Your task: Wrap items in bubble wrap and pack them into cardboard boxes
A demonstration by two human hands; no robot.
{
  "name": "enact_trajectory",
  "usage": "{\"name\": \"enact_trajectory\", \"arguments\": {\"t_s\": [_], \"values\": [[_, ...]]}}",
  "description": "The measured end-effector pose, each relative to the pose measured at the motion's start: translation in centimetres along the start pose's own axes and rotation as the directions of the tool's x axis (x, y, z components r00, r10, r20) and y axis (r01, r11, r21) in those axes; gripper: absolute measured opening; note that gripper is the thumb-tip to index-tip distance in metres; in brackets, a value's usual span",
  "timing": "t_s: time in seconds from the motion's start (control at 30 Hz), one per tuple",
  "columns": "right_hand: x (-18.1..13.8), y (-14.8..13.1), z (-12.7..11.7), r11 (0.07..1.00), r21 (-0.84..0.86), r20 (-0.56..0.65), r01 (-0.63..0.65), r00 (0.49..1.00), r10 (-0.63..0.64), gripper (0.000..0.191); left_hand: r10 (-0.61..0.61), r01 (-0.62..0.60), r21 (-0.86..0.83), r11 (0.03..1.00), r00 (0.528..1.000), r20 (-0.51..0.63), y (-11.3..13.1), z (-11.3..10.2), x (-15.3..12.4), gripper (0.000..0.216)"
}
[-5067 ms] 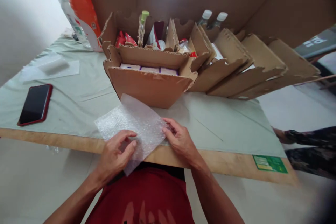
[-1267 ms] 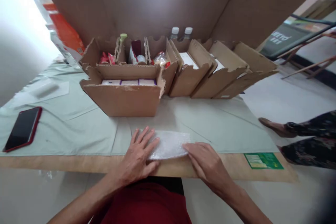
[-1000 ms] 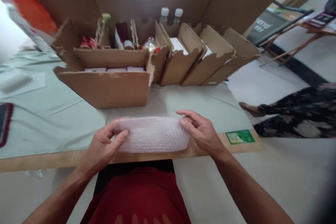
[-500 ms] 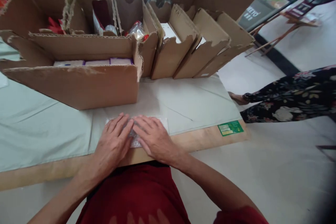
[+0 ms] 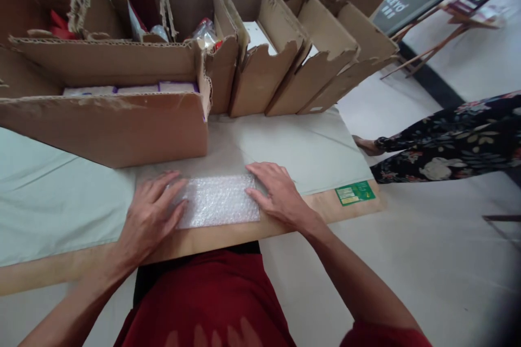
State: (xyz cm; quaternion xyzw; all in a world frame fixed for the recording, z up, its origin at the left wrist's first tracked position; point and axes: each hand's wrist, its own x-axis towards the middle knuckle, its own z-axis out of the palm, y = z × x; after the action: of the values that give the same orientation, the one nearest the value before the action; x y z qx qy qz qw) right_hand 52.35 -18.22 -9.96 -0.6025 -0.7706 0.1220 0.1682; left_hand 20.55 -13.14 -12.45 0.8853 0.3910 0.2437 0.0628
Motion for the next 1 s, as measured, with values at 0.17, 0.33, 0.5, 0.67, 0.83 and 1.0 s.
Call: {"name": "enact_trajectory", "arguments": {"t_s": [0.17,0.33,0.5,0.67,0.83,1.0], "values": [[3.7,-1.5,-0.4,0.998,-0.055,0.282,-0.014,0.959,0.029,0.024,-0.084,0.043,0.2,0.979,0.975,0.205,-1.4,-0.7,2.2,0.047],[3.3,-2.2,-2.0,0.999,0.023,0.319,0.026,0.947,-0.032,0.009,-0.136,0.069,0.183,0.981,0.91,0.391,-0.1,-2.0,3.4,0.013],[1.4,-3.0,-4.5,0.986,0.17,0.395,-0.004,0.917,-0.065,0.011,-0.062,0.191,-0.211,0.959,0.863,0.501,1.3,-4.4,1.3,0.015],[3.3,-5.7,-9.3,0.95,0.156,0.206,0.27,0.932,-0.298,0.01,0.01,0.115,-0.314,0.943,0.929,0.37,1.0,-9.8,2.3,0.019],[9.4,-10.1,-14.1,0.859,-0.126,-0.394,0.497,0.769,-0.503,0.011,0.155,-0.122,0.124,0.985,0.938,-0.311,-1.0,-18.5,8.1,0.012],[17.1,-11.7,-13.8,0.785,-0.46,-0.457,0.414,0.648,-0.609,0.024,0.201,-0.025,0.411,0.911,0.898,-0.391,-5.5,-20.3,12.3,0.018]]}}
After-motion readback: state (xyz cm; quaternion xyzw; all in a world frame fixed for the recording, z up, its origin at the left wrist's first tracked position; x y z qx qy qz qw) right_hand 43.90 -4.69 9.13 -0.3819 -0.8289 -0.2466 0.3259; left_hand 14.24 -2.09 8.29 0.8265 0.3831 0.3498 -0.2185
